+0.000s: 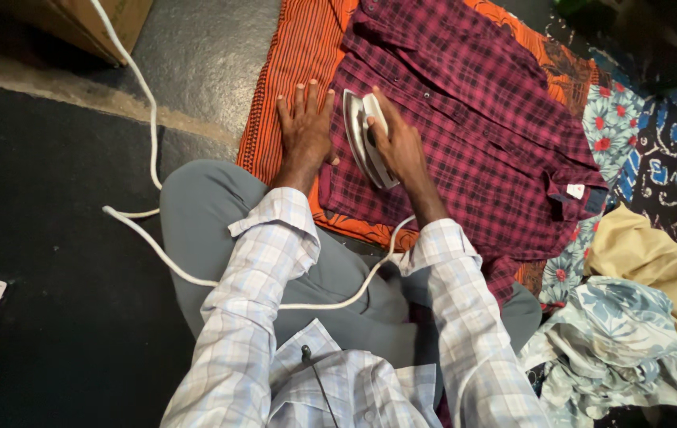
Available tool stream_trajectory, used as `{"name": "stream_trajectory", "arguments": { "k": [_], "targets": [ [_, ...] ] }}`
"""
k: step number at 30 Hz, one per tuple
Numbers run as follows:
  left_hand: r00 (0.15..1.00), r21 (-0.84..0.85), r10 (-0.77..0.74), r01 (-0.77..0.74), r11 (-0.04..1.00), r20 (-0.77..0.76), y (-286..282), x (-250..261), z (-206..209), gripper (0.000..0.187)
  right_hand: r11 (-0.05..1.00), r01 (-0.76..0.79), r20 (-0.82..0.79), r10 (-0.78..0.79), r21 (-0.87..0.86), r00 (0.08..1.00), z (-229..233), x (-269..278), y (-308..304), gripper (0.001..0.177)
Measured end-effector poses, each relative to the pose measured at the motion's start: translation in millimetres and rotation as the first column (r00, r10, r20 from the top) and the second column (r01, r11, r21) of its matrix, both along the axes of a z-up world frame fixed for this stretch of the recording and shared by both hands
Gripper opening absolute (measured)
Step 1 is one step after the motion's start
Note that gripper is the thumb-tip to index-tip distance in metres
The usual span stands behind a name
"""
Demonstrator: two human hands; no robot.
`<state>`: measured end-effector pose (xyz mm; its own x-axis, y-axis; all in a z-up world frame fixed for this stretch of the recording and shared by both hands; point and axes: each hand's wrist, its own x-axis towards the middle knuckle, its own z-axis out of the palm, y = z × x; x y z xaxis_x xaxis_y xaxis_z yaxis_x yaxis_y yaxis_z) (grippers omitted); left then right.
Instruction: The person irons a red and black plaid shirt laid out on an orange patterned mat. They use a white electric iron to smooth the fabric, moving it across the body and sleeves while occasionally adjusting the shirt with their left hand.
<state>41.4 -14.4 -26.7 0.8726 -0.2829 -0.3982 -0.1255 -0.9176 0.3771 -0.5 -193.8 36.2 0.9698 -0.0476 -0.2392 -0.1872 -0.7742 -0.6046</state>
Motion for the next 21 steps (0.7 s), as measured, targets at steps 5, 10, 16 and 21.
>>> {"name": "stream_trajectory", "arguments": {
  "k": [5,10,16,21],
  "targets": [
    [0.998,0.012,-0.004,0.005,1.000,-0.059,-1.5,3.3,-1.4,0.144,0.998,-0.045,0.030,0.046,-0.033,0.999,6.0,-27.4,-5.4,0.057],
    [0.998,0.014,-0.005,0.006,1.000,-0.067,-2.5,3.6,-3.6,0.144,0.999,-0.038,0.043,0.038,0.002,0.998,16.0,-53.7,-5.9,0.055],
    [0.998,0.023,-0.011,0.012,1.000,-0.060,-1.7,2.8,1.6,0.143,1.000,-0.010,-0.007,0.009,-0.025,1.000,24.6,-54.2,0.1,0.055],
    [0.999,0.015,-0.005,0.005,1.000,-0.035,-1.9,0.9,2.1,0.139,0.999,-0.020,0.005,0.020,-0.045,1.000,16.6,-46.8,0.7,0.056]
  ]
}}
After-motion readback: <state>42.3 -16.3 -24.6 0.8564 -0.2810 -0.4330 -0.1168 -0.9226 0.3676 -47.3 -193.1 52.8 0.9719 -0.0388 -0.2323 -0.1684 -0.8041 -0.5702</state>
